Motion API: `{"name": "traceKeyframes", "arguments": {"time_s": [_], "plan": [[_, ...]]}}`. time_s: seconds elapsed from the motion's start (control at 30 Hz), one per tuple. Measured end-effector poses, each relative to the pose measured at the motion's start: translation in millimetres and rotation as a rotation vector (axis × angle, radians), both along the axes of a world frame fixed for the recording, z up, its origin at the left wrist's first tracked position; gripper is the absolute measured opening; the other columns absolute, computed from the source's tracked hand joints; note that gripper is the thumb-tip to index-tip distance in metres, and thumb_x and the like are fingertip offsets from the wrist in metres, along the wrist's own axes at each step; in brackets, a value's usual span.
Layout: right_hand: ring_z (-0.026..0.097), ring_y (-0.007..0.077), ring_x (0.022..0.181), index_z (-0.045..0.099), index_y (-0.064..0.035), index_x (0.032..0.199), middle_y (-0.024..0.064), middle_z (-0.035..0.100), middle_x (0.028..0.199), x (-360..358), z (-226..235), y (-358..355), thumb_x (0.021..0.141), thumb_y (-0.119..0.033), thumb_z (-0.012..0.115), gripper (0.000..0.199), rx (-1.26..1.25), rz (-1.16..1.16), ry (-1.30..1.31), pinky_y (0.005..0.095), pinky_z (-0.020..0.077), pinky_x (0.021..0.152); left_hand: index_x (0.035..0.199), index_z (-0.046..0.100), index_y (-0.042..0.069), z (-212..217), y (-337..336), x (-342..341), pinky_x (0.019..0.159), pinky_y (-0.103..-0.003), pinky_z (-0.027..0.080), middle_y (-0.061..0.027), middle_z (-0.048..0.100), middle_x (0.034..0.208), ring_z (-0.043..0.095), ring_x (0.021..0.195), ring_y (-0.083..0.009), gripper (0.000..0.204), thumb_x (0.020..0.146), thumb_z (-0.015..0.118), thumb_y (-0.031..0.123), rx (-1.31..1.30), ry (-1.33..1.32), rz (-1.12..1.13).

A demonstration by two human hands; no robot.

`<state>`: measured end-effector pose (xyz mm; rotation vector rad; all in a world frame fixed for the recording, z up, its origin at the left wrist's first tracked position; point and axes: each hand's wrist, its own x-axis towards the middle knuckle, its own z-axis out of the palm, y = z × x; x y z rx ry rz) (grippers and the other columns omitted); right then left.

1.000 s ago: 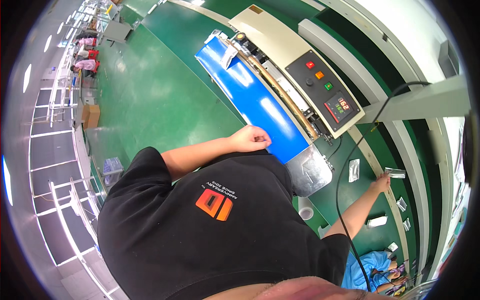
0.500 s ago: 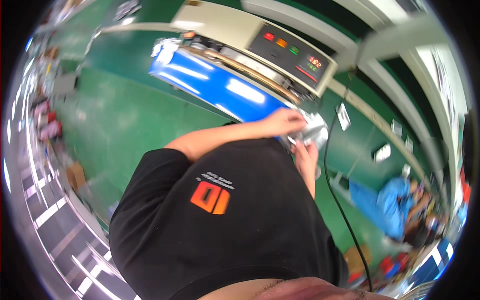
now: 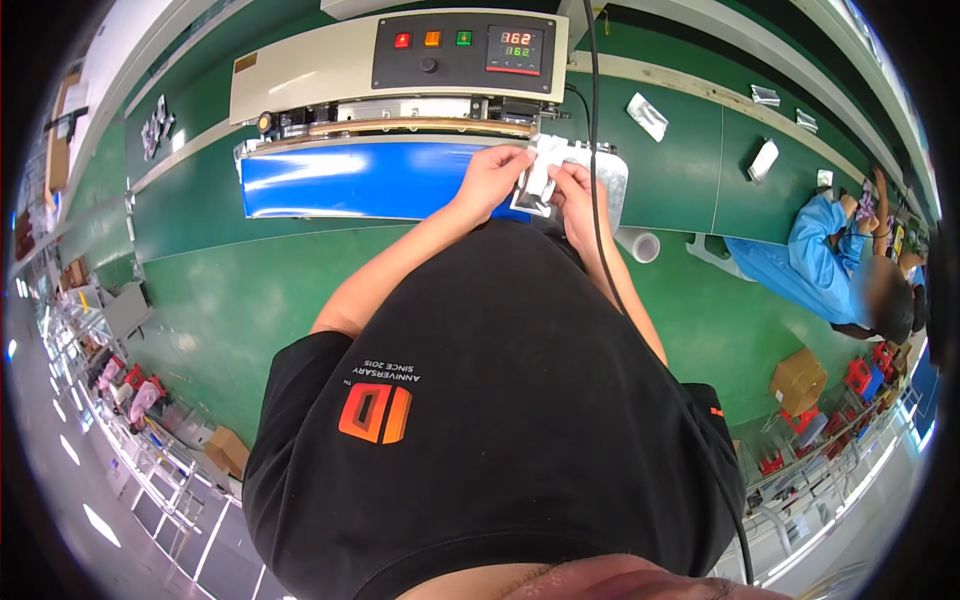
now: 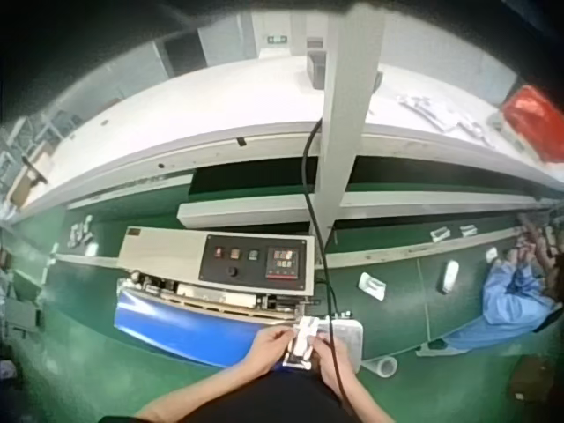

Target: The recorder is sealing small packets using a heat-sealing machine on an assembly line.

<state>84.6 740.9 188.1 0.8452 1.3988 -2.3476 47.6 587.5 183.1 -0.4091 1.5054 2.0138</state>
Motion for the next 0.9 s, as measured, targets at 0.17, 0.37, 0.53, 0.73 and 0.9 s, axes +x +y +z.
{"name": "traceKeyframes", "arguments": {"time_s": [0.17,0.37,0.53,0.73,0.9], "plan": [[0.061,0.0132,0.070,0.060,-0.0020,0.093,0.0056,0.064,0.084,-0.9,-15.4,-3.8,0.085,-0.010,0.062,0.011,-0.020,-0.073,0.032,0.0257,0.0474,0.062,0.094,0.066,0.002,-2.5,-2.2,-0.6,0.059,-0.022,0.046,-0.0022,0.065,0.079,0.059,0.067,-0.0079,0.019,0.089,0.060,0.019,-0.063,-0.053,-0.042],[0.060,0.0129,0.069,0.059,-0.0003,0.093,0.0063,0.064,0.081,-6.9,-17.7,-7.2,0.084,-0.012,0.064,0.015,-0.019,-0.112,-0.047,0.0246,0.0463,0.061,0.098,0.065,0.000,-2.3,1.4,-4.6,0.066,-0.027,0.050,-0.0070,0.067,0.087,0.064,0.076,-0.0143,0.020,0.089,0.058,0.017,0.030,-0.227,0.076],[0.056,0.0081,0.061,0.065,-0.0011,0.085,0.0021,0.062,0.072,-16.1,-14.0,-14.3,0.082,-0.012,0.064,0.011,0.036,-0.157,-0.058,0.0213,0.0412,0.052,0.098,0.065,-0.001,-8.2,0.6,-9.6,0.065,-0.028,0.051,-0.0078,0.066,0.087,0.064,0.075,-0.0149,0.020,0.089,0.058,0.016,0.019,-0.186,0.096],[0.058,0.0100,0.062,0.065,0.0001,0.086,0.0037,0.064,0.075,-20.4,-13.0,-17.6,0.081,-0.012,0.065,0.012,0.055,-0.118,-0.079,0.0219,0.0443,0.055,0.095,0.065,-0.001,-10.7,-5.1,-10.4,0.062,-0.028,0.052,-0.0081,0.066,0.085,0.064,0.073,-0.0153,0.019,0.089,0.059,0.016,-0.001,-0.208,0.118],[0.059,0.0109,0.063,0.065,0.0009,0.087,0.0047,0.064,0.076,-24.3,-13.7,-27.0,0.082,-0.011,0.064,0.013,0.054,-0.076,-0.076,0.0228,0.0456,0.056,0.085,0.066,-0.002,-13.3,-12.4,-11.0,0.053,-0.023,0.046,-0.0060,0.065,0.075,0.059,0.061,-0.0098,0.018,0.087,0.061,0.016,0.007,-0.193,0.206]]}}
